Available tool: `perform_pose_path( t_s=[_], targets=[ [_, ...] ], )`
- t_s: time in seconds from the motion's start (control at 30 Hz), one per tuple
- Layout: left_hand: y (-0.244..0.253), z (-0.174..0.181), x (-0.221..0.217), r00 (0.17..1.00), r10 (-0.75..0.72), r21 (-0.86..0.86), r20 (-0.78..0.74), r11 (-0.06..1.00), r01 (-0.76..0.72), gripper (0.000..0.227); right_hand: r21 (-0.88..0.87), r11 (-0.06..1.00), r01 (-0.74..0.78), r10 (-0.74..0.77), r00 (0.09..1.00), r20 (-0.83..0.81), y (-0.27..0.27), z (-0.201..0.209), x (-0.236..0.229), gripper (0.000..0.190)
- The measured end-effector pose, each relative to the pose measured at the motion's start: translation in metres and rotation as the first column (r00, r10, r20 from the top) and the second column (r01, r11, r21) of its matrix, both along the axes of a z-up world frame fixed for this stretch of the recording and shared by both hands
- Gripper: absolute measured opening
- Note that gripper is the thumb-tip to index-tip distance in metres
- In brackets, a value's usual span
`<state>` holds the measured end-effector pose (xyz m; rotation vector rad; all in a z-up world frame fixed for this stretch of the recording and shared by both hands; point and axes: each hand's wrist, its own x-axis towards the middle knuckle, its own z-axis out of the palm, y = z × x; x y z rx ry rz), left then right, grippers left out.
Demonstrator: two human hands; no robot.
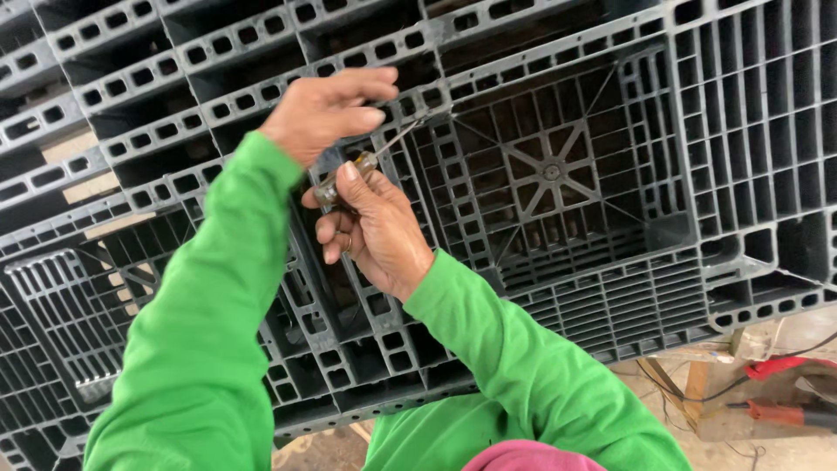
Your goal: The person uses a soldering iron and a screwdriver to repair a stack of black plastic crates. They apply heat to specific areas of the crate structure and use the screwdriver to press and smooth the softened plastic, working on multiple sections of the stacked crates.
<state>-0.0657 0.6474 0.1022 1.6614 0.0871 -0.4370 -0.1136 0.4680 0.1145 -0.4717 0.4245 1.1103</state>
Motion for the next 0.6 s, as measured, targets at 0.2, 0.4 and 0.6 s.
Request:
perform_pose_path(
  t_s=[0.2,0.4,0.6],
  targets=[
    [-0.033,0.093,-0.067,0.985,-0.171,0.646,0.034,0.755,0.109,0.056,-0.017,0.999,-0.038,0.040,0.994,0.103,-0.008,-0.013,-0.002,0.025],
    [-0.093,0.045,-0.120,0.746,0.499,0.473,0.441,0.577,-0.665,0.059,0.120,0.993,0.002,-0.001,1.000,-0.004,-0.007,-0.018,-0.009,0.035],
    [-0.115,0.003,-0.125,0.586,0.578,0.218,0.568,0.581,-0.784,0.053,0.081,0.996,0.047,-0.053,0.996,0.072,-0.008,-0.037,-0.013,0.026]
  ],
)
